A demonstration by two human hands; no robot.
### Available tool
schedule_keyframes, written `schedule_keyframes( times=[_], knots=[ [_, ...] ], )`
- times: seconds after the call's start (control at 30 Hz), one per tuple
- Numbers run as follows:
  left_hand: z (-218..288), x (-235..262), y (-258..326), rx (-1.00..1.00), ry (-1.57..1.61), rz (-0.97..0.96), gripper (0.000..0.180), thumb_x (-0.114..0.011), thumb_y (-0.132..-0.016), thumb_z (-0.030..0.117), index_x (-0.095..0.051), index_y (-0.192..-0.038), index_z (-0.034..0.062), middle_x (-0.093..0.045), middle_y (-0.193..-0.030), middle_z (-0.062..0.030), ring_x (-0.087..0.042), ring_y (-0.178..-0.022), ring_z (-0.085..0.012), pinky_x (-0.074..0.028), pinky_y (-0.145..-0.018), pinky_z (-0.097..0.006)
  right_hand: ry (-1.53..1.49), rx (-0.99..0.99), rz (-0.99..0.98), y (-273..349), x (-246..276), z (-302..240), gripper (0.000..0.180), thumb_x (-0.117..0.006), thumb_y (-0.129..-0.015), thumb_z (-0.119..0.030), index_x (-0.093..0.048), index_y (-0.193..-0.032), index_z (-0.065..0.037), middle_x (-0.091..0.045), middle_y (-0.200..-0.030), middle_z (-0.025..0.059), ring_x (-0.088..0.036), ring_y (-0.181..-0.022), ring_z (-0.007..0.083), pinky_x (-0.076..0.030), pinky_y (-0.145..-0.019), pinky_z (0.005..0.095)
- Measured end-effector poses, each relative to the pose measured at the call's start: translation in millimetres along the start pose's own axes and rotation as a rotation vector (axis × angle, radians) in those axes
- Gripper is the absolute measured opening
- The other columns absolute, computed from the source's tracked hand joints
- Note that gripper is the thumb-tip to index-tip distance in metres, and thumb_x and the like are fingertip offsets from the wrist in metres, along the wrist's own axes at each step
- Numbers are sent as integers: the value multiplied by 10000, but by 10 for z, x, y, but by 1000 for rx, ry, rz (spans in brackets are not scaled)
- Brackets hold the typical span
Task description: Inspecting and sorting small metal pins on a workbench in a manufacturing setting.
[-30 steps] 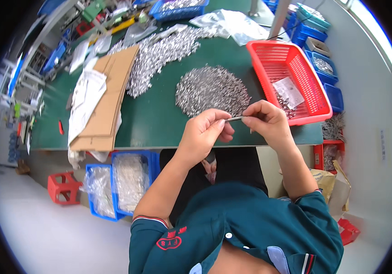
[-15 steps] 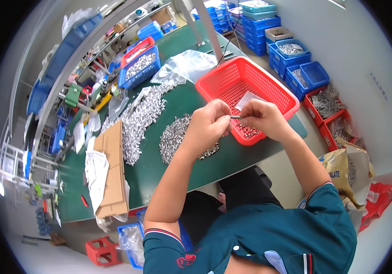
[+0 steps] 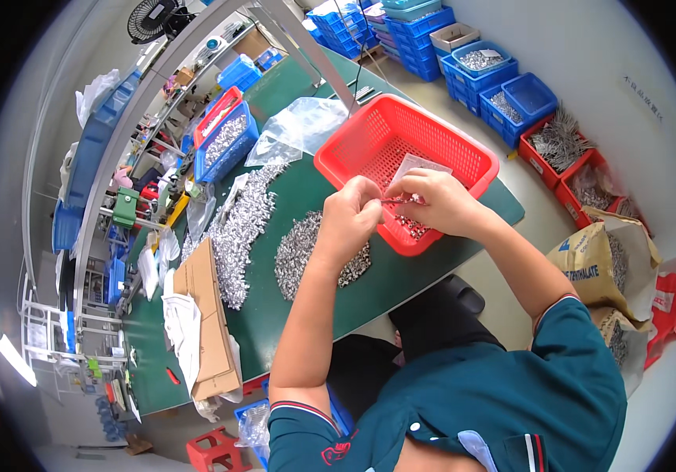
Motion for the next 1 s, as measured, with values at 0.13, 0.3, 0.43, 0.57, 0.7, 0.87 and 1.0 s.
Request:
schedule_keyframes(
  times=[0.13,0.3,0.43,0.57,0.7,0.87,1.0],
  knots=[
    [-28,33,52,71,181,5,110,-498,-822,29,-567,-890,-23,-614,-674,-62,-565,-554,-99,-472,-517,-235,50,-2,-63,-29,-59,-1,157,-695,-774,-100,-651,-908,-31,-659,-897,131,-641,-838,291,-504,-763,376],
    [21,110,269,80,189,36,161,-581,-867,94,-590,-957,-39,-637,-723,-73,-593,-597,-108,-490,-555,-237,-3,134,22,-121,6,-203,117,-709,-743,-38,-639,-835,-21,-635,-815,104,-618,-786,256,-507,-697,335],
    [-22,207,618,31,97,95,127,-615,-853,86,-627,-925,-17,-647,-737,-66,-607,-631,-97,-489,-589,-239,11,244,16,-153,-79,-541,96,-697,-744,-41,-634,-815,-30,-620,-804,94,-608,-771,253,-502,-681,336],
    [-182,250,1086,16,54,194,113,-643,-828,35,-646,-932,-9,-647,-756,-56,-606,-668,-88,-488,-613,-231,-84,322,-30,-41,-356,-883,85,-683,-735,-39,-631,-801,-27,-603,-778,92,-600,-754,269,-494,-670,350],
    [-579,259,1686,149,356,370,107,-614,-873,41,-643,-954,-23,-647,-763,-44,-598,-666,-82,-485,-607,-211,-395,163,-97,145,-779,-1035,195,-654,-781,12,-637,-973,-20,-597,-778,99,-612,-710,236,-490,-619,313],
    [-1170,84,2361,365,546,568,145,-600,-917,130,-626,-975,0,-644,-743,-32,-583,-606,-67,-468,-554,-197,-97,94,-144,365,-1316,-709,179,-660,-776,-51,-644,-954,-42,-599,-785,110,-613,-766,295,-509,-666,368],
    [-1341,-158,2615,419,605,605,129,-579,-926,123,-615,-975,9,-636,-748,-40,-580,-611,-82,-459,-560,-201,82,113,-104,449,-1613,-550,200,-701,-717,-51,-672,-914,-68,-595,-825,75,-604,-795,275,-513,-667,379]
  ],
)
Point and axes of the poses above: each hand's wrist, its own y-axis away from the middle knuckle, its own x-axis out of the back of the hand, z = x × y, the point moved 4 cm from there along -y, towards the middle knuckle
